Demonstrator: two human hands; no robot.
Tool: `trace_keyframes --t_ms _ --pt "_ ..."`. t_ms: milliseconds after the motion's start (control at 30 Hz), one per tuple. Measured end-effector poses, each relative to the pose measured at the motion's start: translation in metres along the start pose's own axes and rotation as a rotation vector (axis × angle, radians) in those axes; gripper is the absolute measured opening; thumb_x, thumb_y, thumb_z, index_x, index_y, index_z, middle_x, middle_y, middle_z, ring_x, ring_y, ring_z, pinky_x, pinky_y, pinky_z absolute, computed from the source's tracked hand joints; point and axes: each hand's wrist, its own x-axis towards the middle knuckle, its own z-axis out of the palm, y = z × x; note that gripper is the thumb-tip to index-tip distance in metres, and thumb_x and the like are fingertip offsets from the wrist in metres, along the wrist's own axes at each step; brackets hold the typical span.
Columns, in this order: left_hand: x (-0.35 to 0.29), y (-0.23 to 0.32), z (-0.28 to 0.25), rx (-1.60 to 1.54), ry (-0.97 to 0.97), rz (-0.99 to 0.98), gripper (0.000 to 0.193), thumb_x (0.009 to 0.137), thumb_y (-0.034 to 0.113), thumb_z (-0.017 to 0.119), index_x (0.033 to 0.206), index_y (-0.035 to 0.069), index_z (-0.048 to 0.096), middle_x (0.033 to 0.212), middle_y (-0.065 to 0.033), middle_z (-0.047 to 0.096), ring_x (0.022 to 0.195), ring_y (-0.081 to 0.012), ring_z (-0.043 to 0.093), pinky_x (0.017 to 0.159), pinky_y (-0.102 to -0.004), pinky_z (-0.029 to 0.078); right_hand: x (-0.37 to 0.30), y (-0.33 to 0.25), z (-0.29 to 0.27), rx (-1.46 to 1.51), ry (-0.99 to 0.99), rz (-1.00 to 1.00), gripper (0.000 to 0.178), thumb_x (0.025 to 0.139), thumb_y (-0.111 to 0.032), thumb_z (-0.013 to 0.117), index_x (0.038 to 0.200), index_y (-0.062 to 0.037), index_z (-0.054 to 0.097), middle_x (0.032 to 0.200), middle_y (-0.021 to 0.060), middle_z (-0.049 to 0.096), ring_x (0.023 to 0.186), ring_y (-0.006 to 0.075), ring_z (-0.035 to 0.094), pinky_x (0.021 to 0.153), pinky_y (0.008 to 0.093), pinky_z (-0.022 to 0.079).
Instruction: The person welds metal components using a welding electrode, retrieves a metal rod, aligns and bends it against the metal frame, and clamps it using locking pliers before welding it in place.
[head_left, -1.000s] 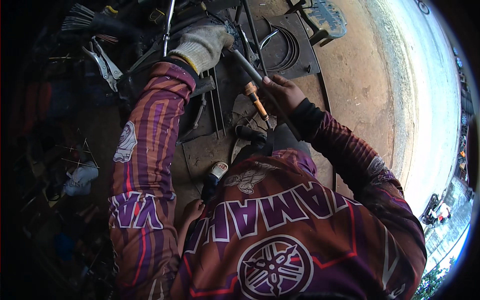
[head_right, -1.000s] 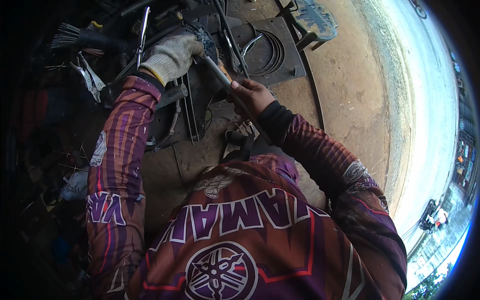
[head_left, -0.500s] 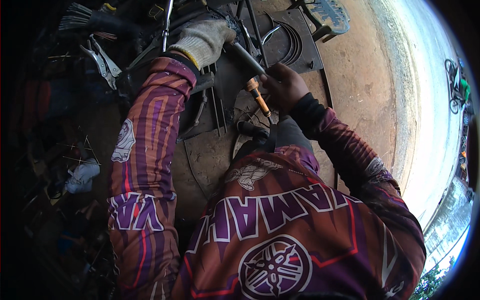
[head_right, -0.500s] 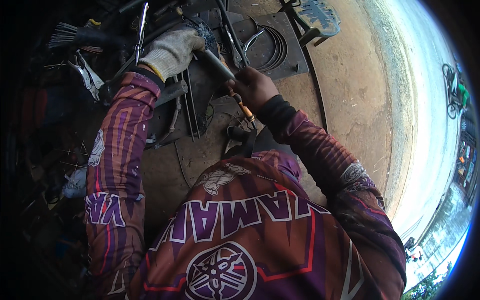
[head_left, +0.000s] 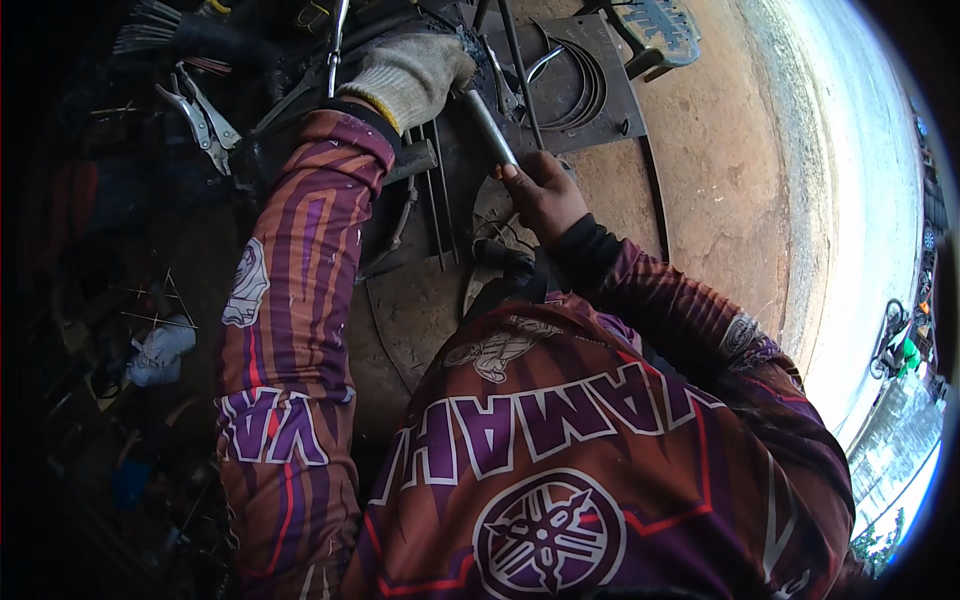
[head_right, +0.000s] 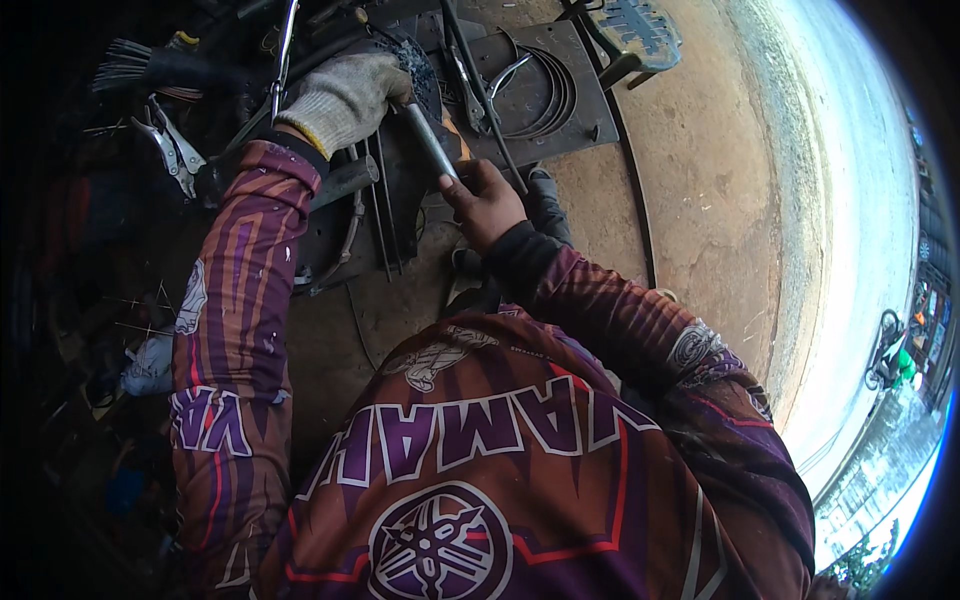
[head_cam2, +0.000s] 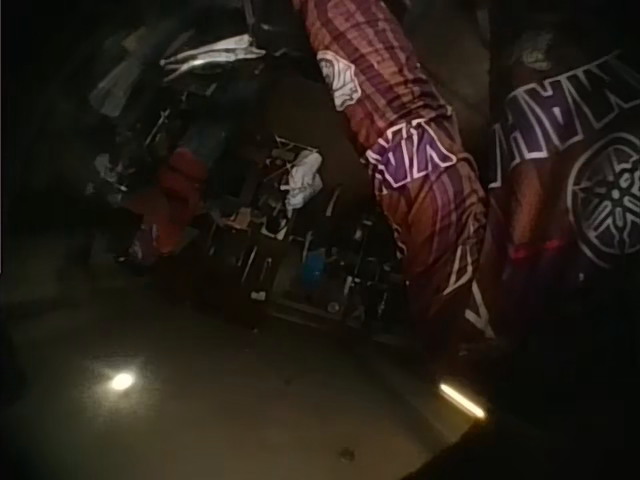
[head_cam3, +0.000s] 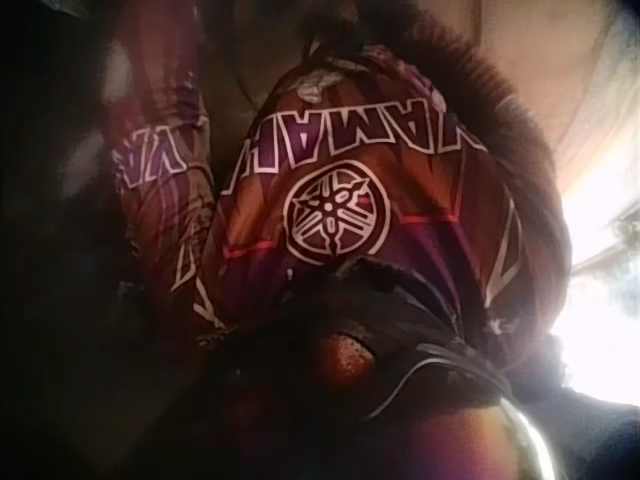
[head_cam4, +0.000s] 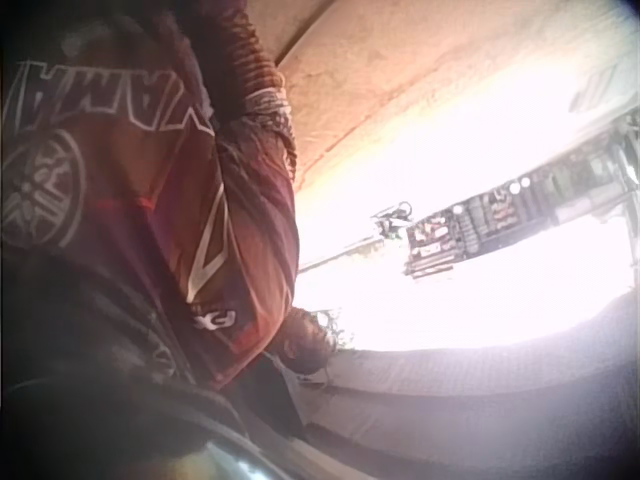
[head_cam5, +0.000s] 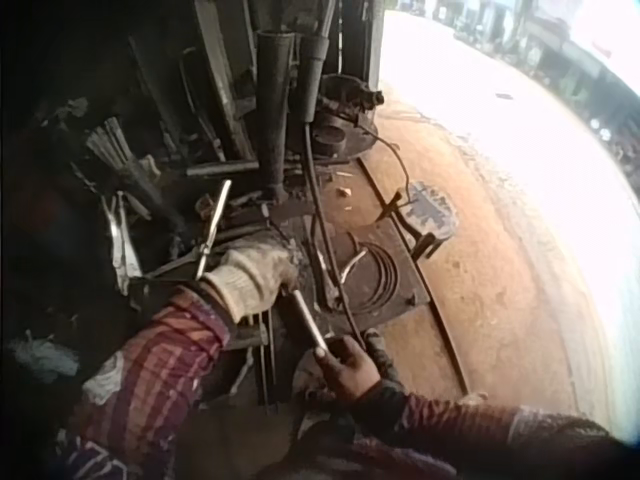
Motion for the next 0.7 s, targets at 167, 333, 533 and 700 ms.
trace_keyframes --t_ms 167,333,533,700 --pt "0.001 0.001 -0.004 -0.018 -0.035 0.013 0.029 0.086 0.003 0.062 0.106 0.021 0.072 0.114 -0.0037 0.066 0.111 -0.0269 0.063 0.094 -0.0386 0.052 -0.009 0.005 0.015 0.157 0.032 0.048 0.035 0.093 -0.031 0.069 0.11 -0.0027 0.057 0.078 0.0016 0.058 0.063 0.0108 0.053 0.056 0.0275 0.046" --pt "0.002 0.003 -0.004 -0.031 -0.027 0.021 0.029 0.084 0.001 0.064 0.104 0.019 0.072 0.113 -0.0046 0.066 0.11 -0.0269 0.063 0.093 -0.0382 0.053 -0.009 0.01 0.026 0.183 0.095 0.053 0.041 0.095 -0.032 0.066 0.122 -0.0057 0.049 0.078 -0.0006 0.051 0.061 0.0088 0.047 0.052 0.0266 0.041" --pt "0.003 0.0 0.0 -0.037 0.009 0.04 0.028 0.083 0.0 0.064 0.103 0.019 0.073 0.111 -0.0051 0.066 0.108 -0.0271 0.064 0.092 -0.0378 0.054 -0.011 0.01 0.035 0.357 0.039 0.184 0.052 0.096 -0.035 0.064 0.134 -0.0061 0.042 0.08 0.0006 0.049 0.063 0.0108 0.048 0.053 0.0291 0.043" --pt "0.003 0.002 -0.002 -0.027 0.014 0.036 0.028 0.083 0.0 0.064 0.102 0.018 0.073 0.11 -0.0055 0.066 0.106 -0.0278 0.065 0.091 -0.038 0.055 -0.011 0.011 0.04 0.373 0.086 0.197 0.048 0.091 -0.041 0.068 0.123 -0.0122 0.047 0.089 0.0027 0.052 0.073 0.0138 0.051 0.059 0.0328 0.045"
